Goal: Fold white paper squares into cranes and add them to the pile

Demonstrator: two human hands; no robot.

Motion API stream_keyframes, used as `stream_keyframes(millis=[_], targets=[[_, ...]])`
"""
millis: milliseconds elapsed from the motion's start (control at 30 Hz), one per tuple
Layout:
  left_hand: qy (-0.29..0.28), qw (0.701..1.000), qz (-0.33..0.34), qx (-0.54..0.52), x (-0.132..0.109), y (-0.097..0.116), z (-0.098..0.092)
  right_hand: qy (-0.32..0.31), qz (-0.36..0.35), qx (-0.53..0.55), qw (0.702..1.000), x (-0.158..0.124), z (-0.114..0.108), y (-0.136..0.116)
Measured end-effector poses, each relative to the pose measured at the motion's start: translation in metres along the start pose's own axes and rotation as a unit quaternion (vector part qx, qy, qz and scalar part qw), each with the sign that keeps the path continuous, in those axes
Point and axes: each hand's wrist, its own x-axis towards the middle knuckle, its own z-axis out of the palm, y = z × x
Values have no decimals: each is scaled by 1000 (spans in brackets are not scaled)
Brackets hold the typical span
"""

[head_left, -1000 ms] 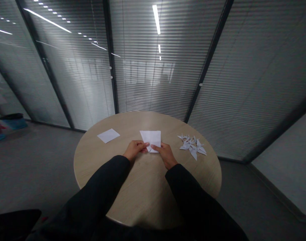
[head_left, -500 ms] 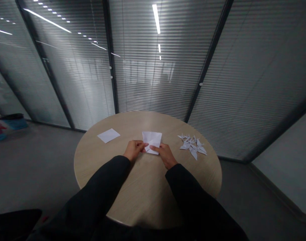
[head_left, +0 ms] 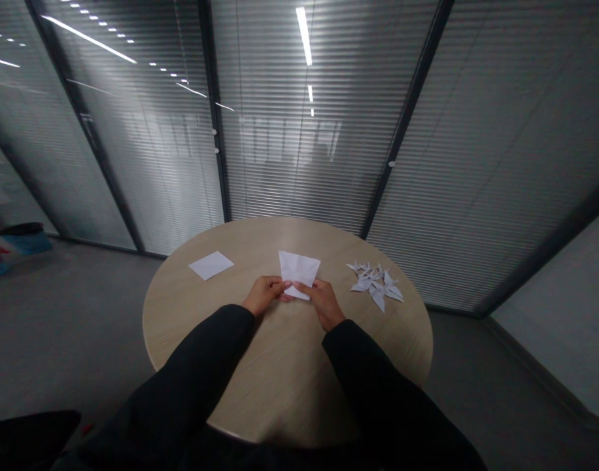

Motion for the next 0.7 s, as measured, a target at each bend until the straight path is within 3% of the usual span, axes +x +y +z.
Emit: stream_keyframes(millis=[367,700], targets=[[9,997,36,73,-1,-6,-4,-12,2,-11,1000,-2,1,-4],[-29,999,-8,-15,2,-5,-1,11,-11,20,1000,2,1,2]])
